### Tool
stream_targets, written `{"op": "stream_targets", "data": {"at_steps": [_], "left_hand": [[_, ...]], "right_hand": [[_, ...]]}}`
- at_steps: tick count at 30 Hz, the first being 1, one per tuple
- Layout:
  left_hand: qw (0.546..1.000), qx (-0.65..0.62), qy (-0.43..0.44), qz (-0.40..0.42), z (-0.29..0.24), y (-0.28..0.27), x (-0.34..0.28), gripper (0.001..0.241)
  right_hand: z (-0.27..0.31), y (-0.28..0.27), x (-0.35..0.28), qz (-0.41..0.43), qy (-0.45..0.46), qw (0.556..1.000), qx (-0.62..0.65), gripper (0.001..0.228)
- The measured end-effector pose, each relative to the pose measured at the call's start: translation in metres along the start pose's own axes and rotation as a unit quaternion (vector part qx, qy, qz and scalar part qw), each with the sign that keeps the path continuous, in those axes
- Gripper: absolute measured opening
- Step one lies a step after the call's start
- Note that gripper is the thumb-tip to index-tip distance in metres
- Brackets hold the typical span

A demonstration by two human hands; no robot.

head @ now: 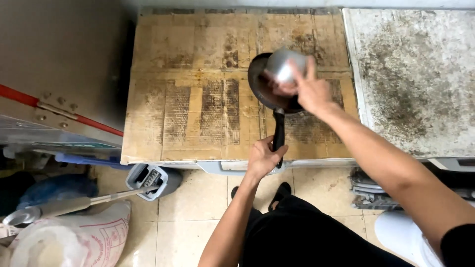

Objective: Slicing meat and assembling a banh mi sandwich at a food stall.

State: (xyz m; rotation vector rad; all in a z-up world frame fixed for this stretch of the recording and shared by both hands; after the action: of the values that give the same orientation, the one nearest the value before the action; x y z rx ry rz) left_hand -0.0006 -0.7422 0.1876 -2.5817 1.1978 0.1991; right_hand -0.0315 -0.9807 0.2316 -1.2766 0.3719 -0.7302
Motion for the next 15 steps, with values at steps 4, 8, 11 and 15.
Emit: {"op": "stream_targets", "data": {"at_steps": [4, 8, 11, 15], "left_hand": [[1.000, 0.014, -0.021, 0.012, 0.011, -0.006, 0.001, 0.032], [0.998, -0.040, -0.052, 0.007, 0.073, -0.007, -0.001, 0.030], [1.000, -0.015, -0.008, -0.010, 0.108, -0.004, 0.003, 0.031], [0.994, 0.073, 0.072, -0.031, 0.115, -0.007, 0.010, 0.032]], "right_hand": [[0.032, 0.018, -0.012, 0.082, -0.048, 0.990, -0.108, 0.092], [0.027, 0.004, -0.017, 0.070, -0.046, 0.991, -0.105, 0.097], [0.002, -0.004, 0.000, 0.006, 0.032, 0.999, 0.008, 0.090], [-0.023, -0.007, 0.017, -0.067, 0.015, 0.997, -0.040, 0.092]]}}
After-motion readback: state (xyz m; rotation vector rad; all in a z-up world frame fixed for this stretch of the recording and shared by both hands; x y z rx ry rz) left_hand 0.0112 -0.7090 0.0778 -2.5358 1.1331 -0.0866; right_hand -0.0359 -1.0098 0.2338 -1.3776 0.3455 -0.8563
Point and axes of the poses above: each hand's wrist, its own x-axis towards the middle knuckle, its own y-axis out of the palm, z = x × y, the point moved 2 cm from there along x, towards the middle knuckle, and after that the axes turned 9 degrees about -z, right-handed, at the moved point
